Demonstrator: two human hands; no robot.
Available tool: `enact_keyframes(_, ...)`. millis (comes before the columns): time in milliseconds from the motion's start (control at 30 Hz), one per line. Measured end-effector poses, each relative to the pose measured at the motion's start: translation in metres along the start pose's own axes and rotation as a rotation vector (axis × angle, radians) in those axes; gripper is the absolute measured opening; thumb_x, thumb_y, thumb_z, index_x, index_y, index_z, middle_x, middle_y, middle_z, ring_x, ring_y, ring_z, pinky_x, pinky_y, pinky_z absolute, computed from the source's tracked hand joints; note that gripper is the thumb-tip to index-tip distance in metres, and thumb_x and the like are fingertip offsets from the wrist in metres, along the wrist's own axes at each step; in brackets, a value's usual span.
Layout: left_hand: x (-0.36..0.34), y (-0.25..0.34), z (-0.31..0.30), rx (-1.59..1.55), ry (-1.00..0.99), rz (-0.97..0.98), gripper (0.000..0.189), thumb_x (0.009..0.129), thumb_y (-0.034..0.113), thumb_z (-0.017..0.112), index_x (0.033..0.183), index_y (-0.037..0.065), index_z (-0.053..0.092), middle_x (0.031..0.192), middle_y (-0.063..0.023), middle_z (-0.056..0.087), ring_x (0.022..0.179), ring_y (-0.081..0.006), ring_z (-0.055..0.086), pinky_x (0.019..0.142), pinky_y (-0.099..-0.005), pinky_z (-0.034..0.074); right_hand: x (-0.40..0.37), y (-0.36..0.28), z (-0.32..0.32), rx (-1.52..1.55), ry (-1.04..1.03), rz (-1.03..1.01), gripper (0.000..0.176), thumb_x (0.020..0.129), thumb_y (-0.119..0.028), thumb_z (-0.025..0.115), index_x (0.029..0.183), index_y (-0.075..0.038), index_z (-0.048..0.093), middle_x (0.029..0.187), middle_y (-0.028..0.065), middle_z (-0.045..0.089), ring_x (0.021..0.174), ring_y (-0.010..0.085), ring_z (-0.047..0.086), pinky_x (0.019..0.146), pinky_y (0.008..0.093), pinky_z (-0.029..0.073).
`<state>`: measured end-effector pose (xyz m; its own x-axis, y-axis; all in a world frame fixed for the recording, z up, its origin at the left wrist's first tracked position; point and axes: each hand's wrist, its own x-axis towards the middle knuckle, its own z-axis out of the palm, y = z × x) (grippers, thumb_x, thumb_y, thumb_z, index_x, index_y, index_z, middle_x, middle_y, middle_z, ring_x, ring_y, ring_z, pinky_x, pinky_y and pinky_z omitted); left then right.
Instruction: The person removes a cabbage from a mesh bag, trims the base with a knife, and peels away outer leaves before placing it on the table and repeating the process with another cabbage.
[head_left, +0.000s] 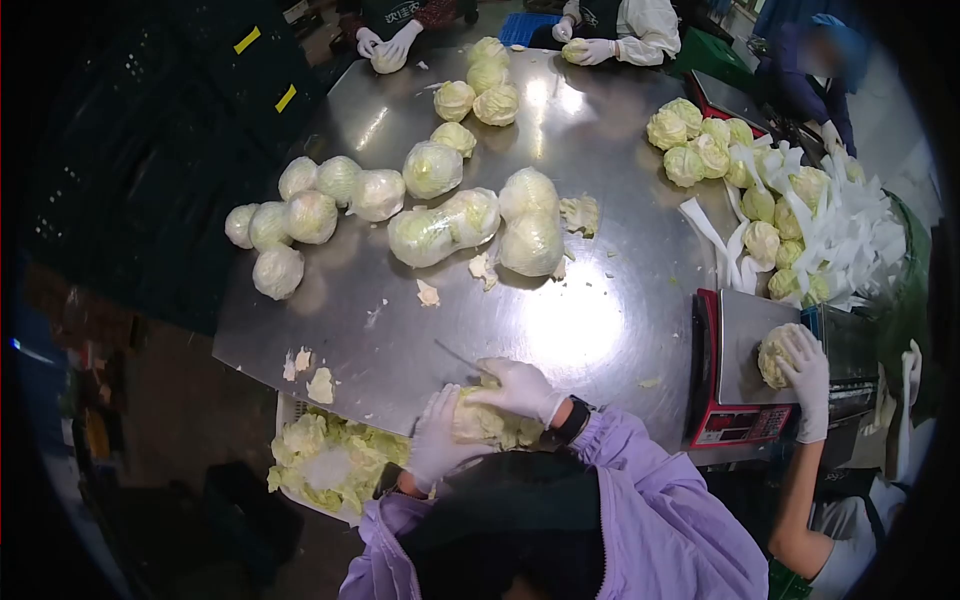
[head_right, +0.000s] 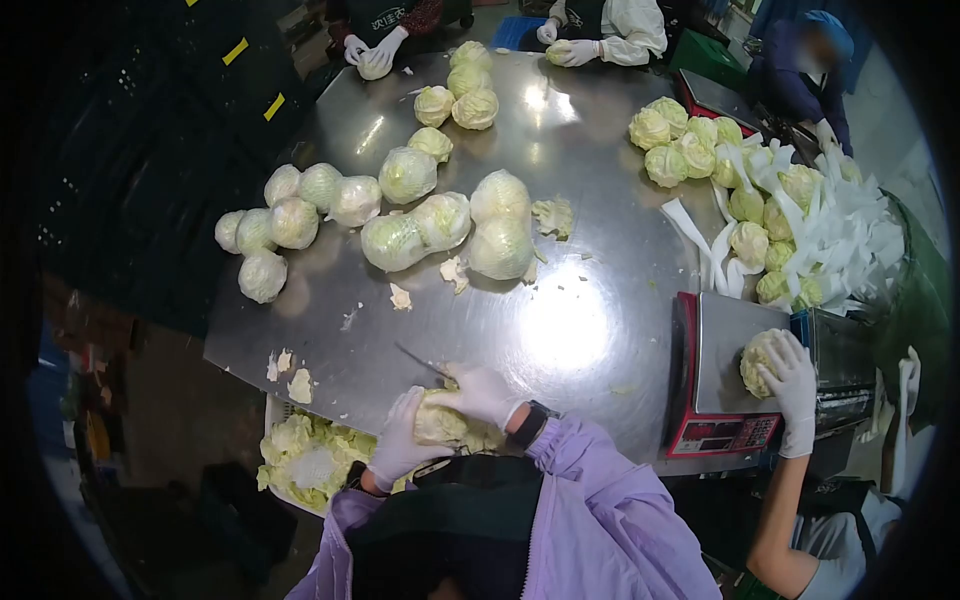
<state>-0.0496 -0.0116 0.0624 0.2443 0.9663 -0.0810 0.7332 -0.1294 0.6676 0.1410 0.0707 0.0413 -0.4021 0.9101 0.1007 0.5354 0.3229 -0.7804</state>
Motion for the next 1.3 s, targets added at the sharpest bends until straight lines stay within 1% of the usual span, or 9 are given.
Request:
enact_keyframes(233, -0.007, -0.064, -0.02, 0.048, -0.085, 0.023, 0.094, 0.06, 0.043, 0.083, 0.137, 0.004, 0.044, 0.145, -0.0152, 0.038, 0.135, -0.0431, 0.027, 0.108, -0.0465, 0.031, 0.023, 0.031, 0.016, -0.178, -0.179, 0.039, 0.021, 0.08, -0.027, 0.059, 0.093, -0.011, 0.063, 0.081, 0.0166, 0.065, 0.076, 0.038, 0.063, 0.069, 0.0474, 0.049)
enact_keyframes(433, 0.0, 0.018, -0.01, -0.141, 0.052, 0.005, 0.108, 0.055, 0.042, 0.086, 0.145, 0.014, 0.032, 0.147, -0.0171, 0.034, 0.138, -0.0407, 0.022, 0.112, -0.0467, 0.022, 0.023, 0.024, 0.03, -0.153, -0.302, 0.118, 0.024, 0.079, -0.032, 0.061, 0.093, -0.012, 0.063, 0.083, 0.015, 0.066, 0.081, 0.0365, 0.063, 0.071, 0.0447, 0.05)
enact_keyframes(500, 0.006, 0.039, 0.005, 0.299, -0.018, -0.015, 0.098, 0.06, 0.043, 0.083, 0.142, 0.013, 0.038, 0.147, -0.0161, 0.034, 0.138, -0.0408, 0.023, 0.111, -0.0468, 0.022, 0.022, 0.028, 0.035, -0.182, -0.29, 0.113, 0.024, 0.079, -0.032, 0.061, 0.092, -0.012, 0.063, 0.083, 0.0149, 0.066, 0.081, 0.0365, 0.063, 0.071, 0.0447, 0.05)
enact_keyframes(633, -0.001, -0.012, -0.023, 0.216, -0.055, 0.081, 0.077, 0.068, 0.038, 0.079, 0.135, 0.014, 0.049, 0.147, -0.0133, 0.035, 0.137, -0.0423, 0.025, 0.11, -0.0474, 0.024, 0.021, 0.047, 0.026, -0.202, -0.332, 0.207, 0.023, 0.078, -0.023, 0.061, 0.097, -0.01, 0.066, 0.083, 0.0176, 0.066, 0.079, 0.0372, 0.063, 0.071, 0.0458, 0.05)
enact_keyframes(800, -0.03, -0.056, -0.035, -0.157, 0.015, -0.124, 0.102, 0.063, 0.033, 0.085, 0.14, -0.005, 0.029, 0.138, -0.027, 0.04, 0.133, -0.0342, 0.036, 0.108, -0.0378, 0.031, 0.018, -0.004, 0.011, -0.13, -0.224, -0.021, 0.05, 0.086, -0.043, 0.056, 0.118, -0.004, 0.055, 0.109, 0.0189, 0.062, 0.096, 0.035, 0.061, 0.078, 0.044, 0.05)
enact_keyframes(900, -0.033, -0.04, -0.034, -0.2, -0.001, -0.306, 0.101, 0.062, 0.032, 0.086, 0.139, -0.005, 0.032, 0.134, -0.0249, 0.044, 0.129, -0.0338, 0.04, 0.106, -0.0365, 0.034, 0.013, -0.041, 0.024, -0.037, -0.514, -0.011, 0.05, 0.089, -0.041, 0.055, 0.12, -0.003, 0.054, 0.108, 0.02, 0.062, 0.096, 0.0368, 0.061, 0.08, 0.0435, 0.049)
enact_keyframes(1033, -0.04, -0.056, -0.025, -0.304, 0.058, -0.309, 0.097, 0.064, 0.028, 0.085, 0.139, -0.004, 0.032, 0.133, -0.0217, 0.045, 0.125, -0.0282, 0.045, 0.104, -0.0341, 0.036, 0.007, -0.028, 0.056, 0.01, -0.423, -0.074, 0.052, 0.09, -0.044, 0.051, 0.121, -0.002, 0.054, 0.105, 0.0208, 0.063, 0.097, 0.0383, 0.06, 0.083, 0.0436, 0.049)
enact_keyframes(1233, -0.038, -0.074, -0.039, -0.521, -0.03, -0.179, 0.09, 0.07, 0.017, 0.081, 0.142, -0.001, 0.031, 0.135, -0.016, 0.045, 0.125, -0.0224, 0.044, 0.104, -0.0334, 0.037, 0.018, 0.01, 0.076, 0.149, -0.434, 0.144, 0.046, 0.09, -0.041, 0.052, 0.114, -0.002, 0.056, 0.095, 0.0197, 0.065, 0.083, 0.0396, 0.062, 0.074, 0.0461, 0.048)
enact_keyframes(1300, -0.039, -0.079, -0.046, -0.742, 0.004, -0.235, 0.084, 0.076, 0.023, 0.077, 0.142, 0.001, 0.031, 0.136, -0.0151, 0.044, 0.126, -0.0225, 0.044, 0.104, -0.0349, 0.037, 0.018, 0.025, 0.058, 0.494, -0.465, 0.558, 0.044, 0.088, -0.04, 0.056, 0.11, -0.002, 0.056, 0.091, 0.0176, 0.066, 0.076, 0.0376, 0.063, 0.069, 0.0455, 0.047)
